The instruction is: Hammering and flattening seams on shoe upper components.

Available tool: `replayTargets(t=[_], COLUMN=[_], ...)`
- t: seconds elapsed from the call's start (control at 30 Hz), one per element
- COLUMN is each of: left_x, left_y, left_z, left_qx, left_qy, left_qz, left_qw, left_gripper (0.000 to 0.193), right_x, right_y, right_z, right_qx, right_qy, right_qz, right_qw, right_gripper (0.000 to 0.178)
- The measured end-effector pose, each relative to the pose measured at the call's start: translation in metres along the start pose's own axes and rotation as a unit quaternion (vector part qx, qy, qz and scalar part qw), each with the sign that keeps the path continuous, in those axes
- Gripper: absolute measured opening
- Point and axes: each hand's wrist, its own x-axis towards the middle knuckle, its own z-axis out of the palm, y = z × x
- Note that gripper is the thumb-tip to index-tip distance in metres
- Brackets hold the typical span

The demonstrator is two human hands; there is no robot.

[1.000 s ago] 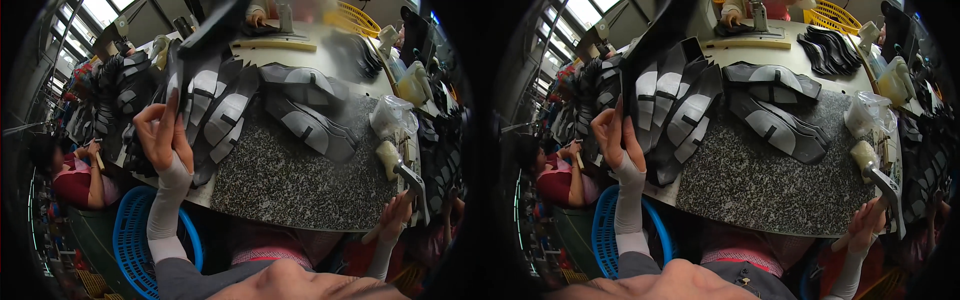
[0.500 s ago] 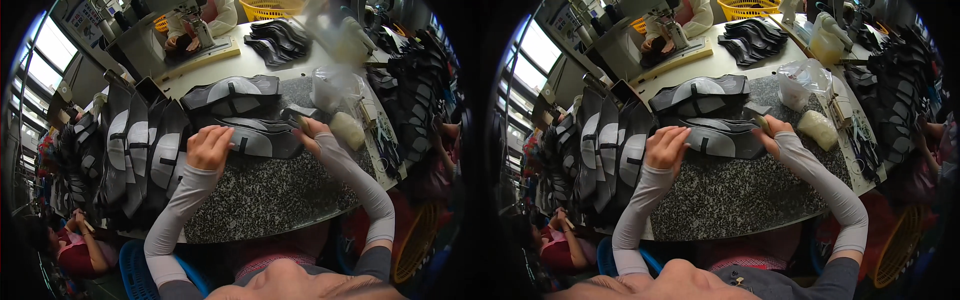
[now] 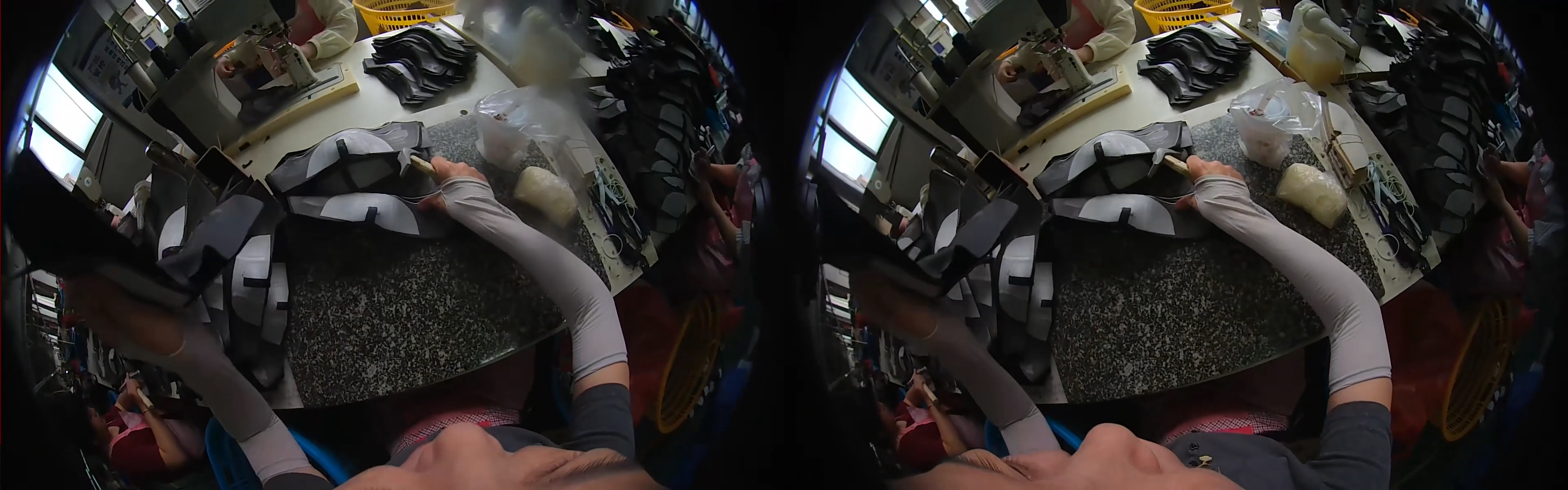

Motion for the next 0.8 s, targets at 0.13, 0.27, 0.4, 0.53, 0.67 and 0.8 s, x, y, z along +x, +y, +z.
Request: replayTargets(t=[0.13,0.27,0.4,0.53,0.67,0.8], left_x=[0.006,-0.096,-0.160,-0.169,-0.168,-0.166], left_y=[0.087,0.140,0.203,0.233,0.241,0.243], left_z=[-0.029,-0.031,-0.028,-0.008,0.011,0.020], left_qx=[-0.384,-0.520,-0.577,-0.517,-0.572,-0.585], left_qy=[-0.351,-0.718,-0.680,-0.579,-0.579,-0.599], left_qz=[-0.357,-0.164,-0.166,-0.075,-0.085,-0.104], left_qw=[0.776,0.431,0.421,0.626,0.575,0.536], left_gripper=[0.024,0.021,0.020,0.025,0.031,0.026], right_x=[-0.014,-0.069,-0.161,-0.218,-0.247,-0.245], right_y=[0.025,-0.009,-0.008,0.020,0.043,0.040], right_z=[0.000,-0.023,-0.066,-0.086,-0.064,-0.059], right_qx=[-0.027,0.181,0.337,0.303,0.256,0.224], right_qy=[0.061,0.032,-0.092,-0.211,-0.249,-0.305], right_qz=[-0.036,-0.051,0.032,0.063,0.096,0.133], right_qw=[0.997,0.982,0.936,0.927,0.929,0.916], right_gripper=[0.051,0.034,0.034,0.029,0.022,0.021])
